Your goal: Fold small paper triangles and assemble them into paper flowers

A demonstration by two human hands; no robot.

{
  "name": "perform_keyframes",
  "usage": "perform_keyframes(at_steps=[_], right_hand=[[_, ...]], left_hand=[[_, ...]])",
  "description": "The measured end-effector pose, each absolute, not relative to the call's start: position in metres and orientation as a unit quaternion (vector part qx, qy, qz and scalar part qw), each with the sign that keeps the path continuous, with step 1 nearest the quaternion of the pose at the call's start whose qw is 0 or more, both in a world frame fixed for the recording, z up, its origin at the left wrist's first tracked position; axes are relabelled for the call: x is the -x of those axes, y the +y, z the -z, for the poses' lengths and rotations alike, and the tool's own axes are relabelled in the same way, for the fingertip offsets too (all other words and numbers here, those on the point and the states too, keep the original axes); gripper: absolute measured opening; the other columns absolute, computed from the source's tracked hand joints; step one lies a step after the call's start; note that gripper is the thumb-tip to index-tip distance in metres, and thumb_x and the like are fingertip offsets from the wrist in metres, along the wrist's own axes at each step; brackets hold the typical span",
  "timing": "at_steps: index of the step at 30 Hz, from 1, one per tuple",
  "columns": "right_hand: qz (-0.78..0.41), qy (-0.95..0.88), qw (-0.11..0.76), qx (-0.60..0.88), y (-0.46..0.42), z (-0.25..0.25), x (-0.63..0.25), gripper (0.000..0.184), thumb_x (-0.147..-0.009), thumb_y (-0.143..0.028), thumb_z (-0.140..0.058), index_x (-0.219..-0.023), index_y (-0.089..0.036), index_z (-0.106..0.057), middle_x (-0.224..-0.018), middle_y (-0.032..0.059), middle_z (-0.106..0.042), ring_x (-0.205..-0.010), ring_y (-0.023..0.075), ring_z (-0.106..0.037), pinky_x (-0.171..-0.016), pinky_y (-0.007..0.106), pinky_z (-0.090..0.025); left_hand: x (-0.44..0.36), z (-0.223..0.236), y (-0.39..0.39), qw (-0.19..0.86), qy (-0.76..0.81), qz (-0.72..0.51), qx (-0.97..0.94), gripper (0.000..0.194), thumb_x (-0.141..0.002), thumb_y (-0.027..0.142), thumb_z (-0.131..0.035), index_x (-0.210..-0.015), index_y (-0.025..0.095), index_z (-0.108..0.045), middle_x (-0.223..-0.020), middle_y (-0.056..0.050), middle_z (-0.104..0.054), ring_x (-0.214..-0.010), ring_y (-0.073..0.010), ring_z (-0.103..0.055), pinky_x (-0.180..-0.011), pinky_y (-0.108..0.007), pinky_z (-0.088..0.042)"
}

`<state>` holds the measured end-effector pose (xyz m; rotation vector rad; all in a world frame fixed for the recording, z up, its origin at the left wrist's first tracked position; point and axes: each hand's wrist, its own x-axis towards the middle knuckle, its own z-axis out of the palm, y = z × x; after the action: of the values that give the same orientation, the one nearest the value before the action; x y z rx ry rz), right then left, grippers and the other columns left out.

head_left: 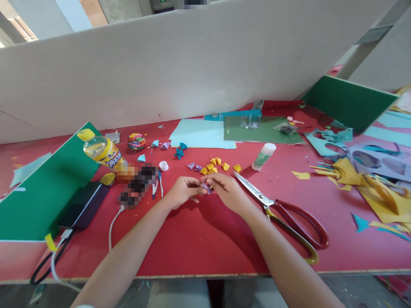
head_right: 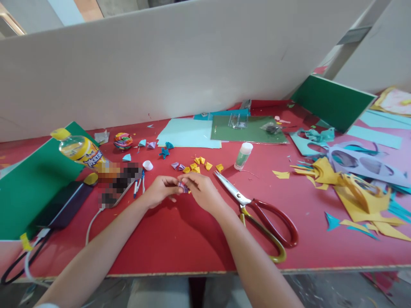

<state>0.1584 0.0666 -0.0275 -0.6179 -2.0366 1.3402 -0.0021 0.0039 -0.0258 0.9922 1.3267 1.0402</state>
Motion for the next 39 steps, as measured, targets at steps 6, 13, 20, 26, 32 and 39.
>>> perform_keyframes(at_steps=[6, 13, 20, 26, 32, 39], right_hand=[[-0.506, -0.76, 0.282, 0.294, 0.068, 0.032, -0.156, 0.019, -0.078, -0.031, -0.056, -0.091, -0.021, -0.064, -0.089, 0.0035, -0.066, -0.077, 0.0175, -0.06, -0.069, 0.028, -0.046], [-0.449, -0.783, 0.301, 0.308, 0.069, 0.033, -0.157, 0.019, -0.081, -0.026, -0.05, -0.09, -0.022, -0.066, -0.081, 0.0027, -0.067, -0.072, 0.017, -0.06, -0.064, 0.027, -0.045], [-0.419, -0.808, 0.312, 0.274, 0.067, 0.028, -0.157, 0.014, -0.082, -0.023, -0.049, -0.085, -0.02, -0.062, -0.084, 0.003, -0.063, -0.075, 0.0156, -0.058, -0.063, 0.025, -0.043], [-0.379, -0.823, 0.326, 0.271, 0.066, 0.025, -0.157, 0.015, -0.083, -0.019, -0.045, -0.074, -0.019, -0.057, -0.078, 0.0028, -0.058, -0.073, 0.0152, -0.055, -0.067, 0.027, -0.041], [-0.441, -0.767, 0.337, 0.321, 0.064, 0.028, -0.152, 0.016, -0.081, -0.031, -0.05, -0.079, -0.019, -0.06, -0.078, 0.0029, -0.063, -0.071, 0.0165, -0.058, -0.062, 0.026, -0.042], [-0.438, -0.733, 0.394, 0.341, 0.068, 0.033, -0.152, 0.016, -0.08, -0.028, -0.048, -0.076, -0.018, -0.059, -0.076, 0.0038, -0.063, -0.071, 0.0176, -0.056, -0.066, 0.028, -0.042]], left_hand=[[-0.005, 0.028, 0.004, 0.456, 0.599, -0.466, -0.465, 0.027, -0.068, 0.038, -0.063, -0.073, 0.012, -0.065, -0.067, -0.001, -0.056, -0.064, -0.0116, -0.055, -0.052, -0.022, -0.052], [-0.007, 0.029, 0.002, 0.432, 0.584, -0.441, -0.527, 0.03, -0.079, 0.039, -0.05, -0.085, 0.013, -0.064, -0.082, -0.005, -0.057, -0.076, -0.0148, -0.058, -0.06, -0.025, -0.054], [-0.009, 0.035, 0.002, 0.428, 0.581, -0.42, -0.55, 0.033, -0.081, 0.041, -0.046, -0.077, 0.012, -0.06, -0.076, -0.004, -0.056, -0.068, -0.0131, -0.058, -0.06, -0.024, -0.053], [-0.008, 0.03, 0.001, 0.417, 0.595, -0.406, -0.554, 0.027, -0.075, 0.039, -0.055, -0.076, 0.013, -0.064, -0.073, -0.003, -0.058, -0.061, -0.0125, -0.057, -0.056, -0.024, -0.051], [-0.009, 0.029, 0.0, 0.329, 0.615, -0.453, -0.556, 0.025, -0.077, 0.035, -0.053, -0.071, 0.014, -0.065, -0.069, -0.003, -0.058, -0.06, -0.0126, -0.055, -0.056, -0.023, -0.048], [-0.032, -0.003, -0.017, 0.34, 0.628, -0.481, -0.509, 0.036, -0.069, 0.054, -0.053, -0.083, 0.023, -0.065, -0.082, -0.007, -0.065, -0.092, -0.0243, -0.057, -0.07, -0.034, -0.045]])
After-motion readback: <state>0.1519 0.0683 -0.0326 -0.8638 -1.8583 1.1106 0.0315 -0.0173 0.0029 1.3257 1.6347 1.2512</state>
